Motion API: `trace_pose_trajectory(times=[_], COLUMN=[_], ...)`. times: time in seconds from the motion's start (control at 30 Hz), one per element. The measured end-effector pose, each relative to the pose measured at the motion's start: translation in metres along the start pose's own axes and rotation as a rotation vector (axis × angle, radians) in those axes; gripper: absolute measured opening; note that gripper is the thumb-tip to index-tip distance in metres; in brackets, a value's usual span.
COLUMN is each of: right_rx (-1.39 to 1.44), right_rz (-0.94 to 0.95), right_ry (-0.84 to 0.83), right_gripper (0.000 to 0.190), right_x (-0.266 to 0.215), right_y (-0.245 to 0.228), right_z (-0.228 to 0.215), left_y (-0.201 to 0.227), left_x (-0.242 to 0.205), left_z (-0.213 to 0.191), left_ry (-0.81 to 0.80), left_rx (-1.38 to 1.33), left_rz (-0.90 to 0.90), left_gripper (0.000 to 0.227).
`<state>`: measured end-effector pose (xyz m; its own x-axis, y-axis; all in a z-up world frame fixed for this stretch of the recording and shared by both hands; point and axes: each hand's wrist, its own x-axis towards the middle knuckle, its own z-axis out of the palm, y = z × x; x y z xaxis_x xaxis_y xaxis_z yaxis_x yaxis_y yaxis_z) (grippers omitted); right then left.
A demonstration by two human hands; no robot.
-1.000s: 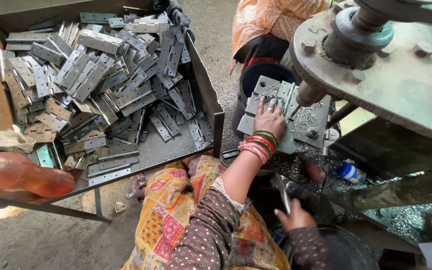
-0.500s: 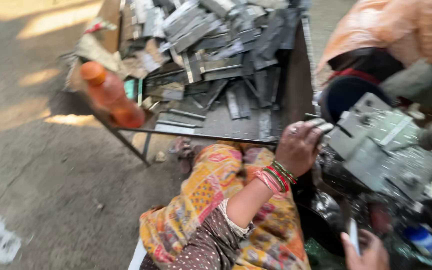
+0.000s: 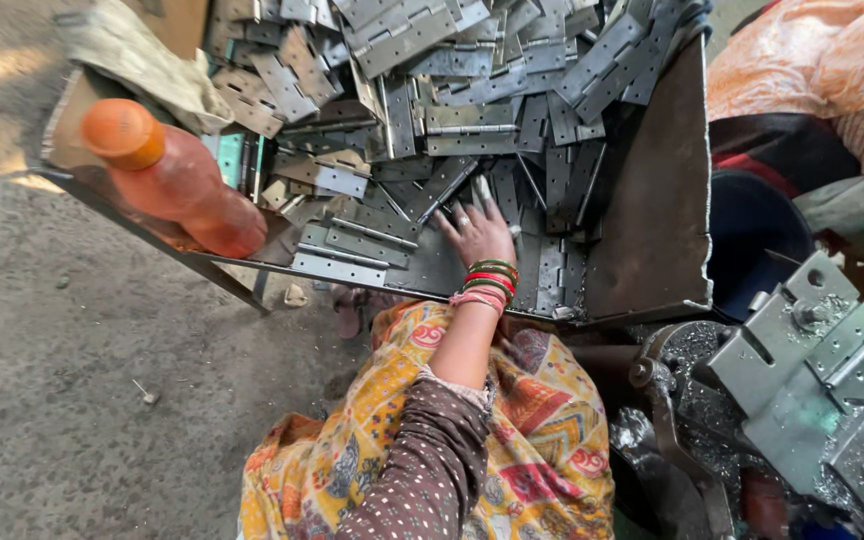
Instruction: The person repeatedly picks metal hinge pieces from a nearby bin, places them into a jig on a manual punching machine, and operates the lever to punch holes. Finished pieces are returned to the bin after each cycle.
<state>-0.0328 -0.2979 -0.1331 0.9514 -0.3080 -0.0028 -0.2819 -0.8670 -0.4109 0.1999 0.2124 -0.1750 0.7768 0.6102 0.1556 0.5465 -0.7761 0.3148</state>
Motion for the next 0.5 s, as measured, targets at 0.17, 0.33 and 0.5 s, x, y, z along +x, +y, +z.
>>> trace_pose_trajectory(times=[0.17,0.33,0.5], right_rx=[-0.023,-0.017,-0.020], right_rz=[0.027,0.036,0.049], right_ry=[-0.070,-0.075,0.014], right_gripper=[0.073,0.071,0.069], right_x=[0.038,0.026,-0.032], right_y=[-0.021,-0.023,0.002], right_z=[0.014,0.016,-0.002], left_y=[-0.001,0.000,0.001], left_x=[0.017,0.010,-0.027], left_z=[0.010,0.030,0.004], left_ry=[-0.049,-0.166,-0.127], left_rx=[-0.122,-0.442,-0.705], left_rz=[-0.124,-0.260,-0.319], left_gripper=[0.099,0.083,0.060])
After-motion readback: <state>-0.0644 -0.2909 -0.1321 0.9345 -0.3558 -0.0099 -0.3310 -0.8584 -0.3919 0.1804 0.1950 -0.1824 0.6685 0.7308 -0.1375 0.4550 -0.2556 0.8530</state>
